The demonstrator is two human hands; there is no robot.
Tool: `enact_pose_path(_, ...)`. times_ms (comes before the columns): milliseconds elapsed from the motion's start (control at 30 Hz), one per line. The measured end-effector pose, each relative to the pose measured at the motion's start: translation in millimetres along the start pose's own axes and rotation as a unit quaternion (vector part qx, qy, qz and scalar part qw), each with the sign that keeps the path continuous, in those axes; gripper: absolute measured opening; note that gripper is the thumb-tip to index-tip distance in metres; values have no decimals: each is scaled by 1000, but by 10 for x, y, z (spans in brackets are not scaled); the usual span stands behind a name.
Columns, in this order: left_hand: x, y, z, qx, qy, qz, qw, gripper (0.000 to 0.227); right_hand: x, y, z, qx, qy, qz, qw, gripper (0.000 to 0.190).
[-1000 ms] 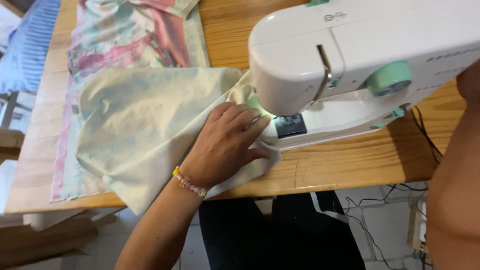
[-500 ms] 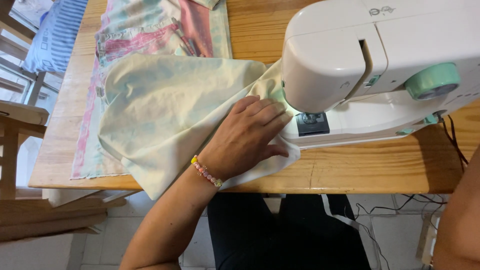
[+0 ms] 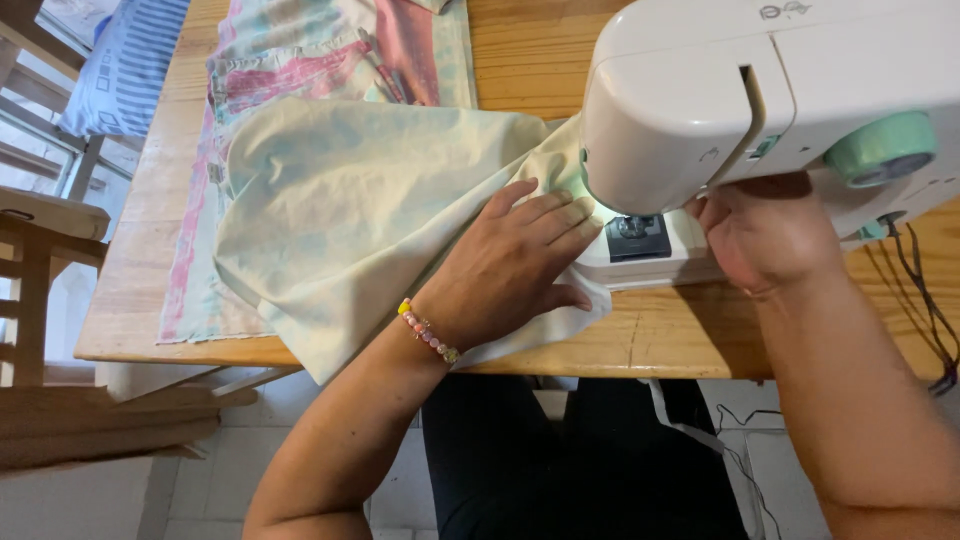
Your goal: Sewing the edge of a piece of fabric using a sewing machine
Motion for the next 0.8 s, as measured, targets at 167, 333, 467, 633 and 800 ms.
enact_pose_path(167, 25, -7, -32, 10, 2, -5, 1000, 70, -20, -143, -82, -16, 6, -162, 987, 50)
enact_pose_path(333, 180, 156, -109, 21, -3, 33, 999, 70, -183, -235, 245, -12, 125, -104, 987, 25)
enact_pose_path(467, 453, 198, -187, 20, -18, 27, 999, 75, -553, -576, 790, -157, 262, 119, 945, 41)
enact_pose_path(633, 458, 277, -87, 46, -67, 246, 966, 40, -445, -539, 987, -260, 518, 435, 689, 25)
enact_pose_path(800, -254, 178, -171, 129, 95, 223, 961, 27, -399, -566, 945, -284, 577, 500, 581, 20)
Point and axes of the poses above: each hand's wrist, its own z-axis away from the middle knuckle, its own y-axis out of the back of the hand, x = y × z, the point moved 4 cm from there along -z, towards the middle knuckle, and after that the axes turned 11 degrees about -z, right-handed, at the moved point
